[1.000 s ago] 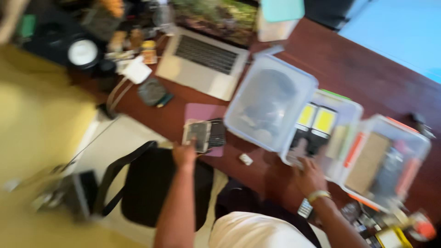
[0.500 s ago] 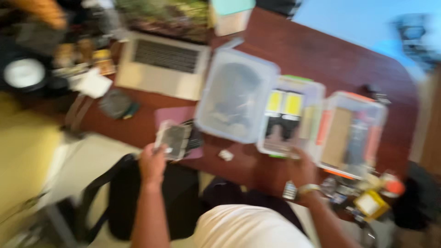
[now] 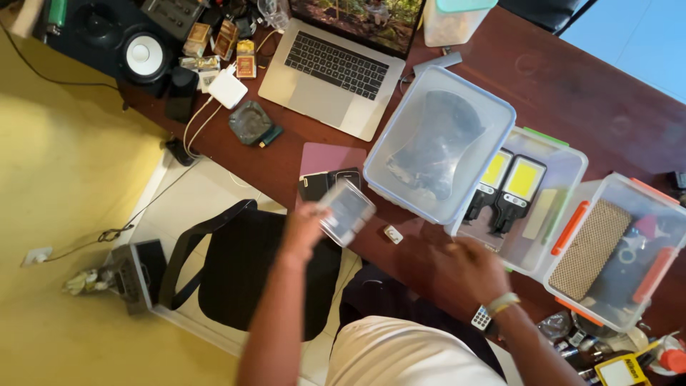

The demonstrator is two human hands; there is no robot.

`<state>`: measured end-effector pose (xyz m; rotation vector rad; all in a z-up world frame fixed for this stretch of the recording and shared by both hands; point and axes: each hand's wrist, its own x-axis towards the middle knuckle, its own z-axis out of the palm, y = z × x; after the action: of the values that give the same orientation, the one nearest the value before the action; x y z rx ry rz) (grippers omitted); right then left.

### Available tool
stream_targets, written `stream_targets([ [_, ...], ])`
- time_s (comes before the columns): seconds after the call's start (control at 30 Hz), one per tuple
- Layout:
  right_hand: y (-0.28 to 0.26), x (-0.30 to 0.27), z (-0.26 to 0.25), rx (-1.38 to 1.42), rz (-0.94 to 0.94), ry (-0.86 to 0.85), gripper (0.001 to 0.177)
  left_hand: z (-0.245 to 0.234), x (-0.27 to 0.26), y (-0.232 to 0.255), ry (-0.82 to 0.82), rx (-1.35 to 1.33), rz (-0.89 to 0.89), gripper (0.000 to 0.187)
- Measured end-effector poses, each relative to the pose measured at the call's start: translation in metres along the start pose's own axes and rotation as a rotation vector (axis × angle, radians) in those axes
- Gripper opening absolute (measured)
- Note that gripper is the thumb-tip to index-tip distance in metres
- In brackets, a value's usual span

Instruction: The person organizes various electronic accessories and cables by sorting them into clear plastic storage boxes on a cluttered desk. They handle headphones, power adapters, and multiple types of cables, placing them into separate compartments.

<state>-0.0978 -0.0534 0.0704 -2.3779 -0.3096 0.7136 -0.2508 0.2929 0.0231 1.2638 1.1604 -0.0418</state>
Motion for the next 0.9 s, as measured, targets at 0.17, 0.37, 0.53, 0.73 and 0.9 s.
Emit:
stream_targets([
  [0.17,-0.014,0.005,0.053,0.052,0.042,-0.317,0.038,0.055,-0.009,-0.081,0.049,-0.023,0.143,0.019],
  [0.37,-0.018,0.014,0.091,-0.235,-0.421,-0.252,0.043,0.058,0.001,-0.134,0.152,0.159,0.262,0.021],
  [0.53,-0.006,0.038,0.132,-0.394,-0.143,-0.323,0.067,0.072,0.006,-0.153,0.05,-0.121,-0.08,0.024],
  [0.73,0.027,0.057,0.162,-0.612,-0.365,-0.166,0.052,0.082,0.023,-0.163,0.047,0.407,0.026,0.03],
  [0.9,-0.006,0.042,0.124,-0.297,0.071,-0.077,0.041,0.097,0.017,-0.151,0.147,0.557,0.385,0.039],
])
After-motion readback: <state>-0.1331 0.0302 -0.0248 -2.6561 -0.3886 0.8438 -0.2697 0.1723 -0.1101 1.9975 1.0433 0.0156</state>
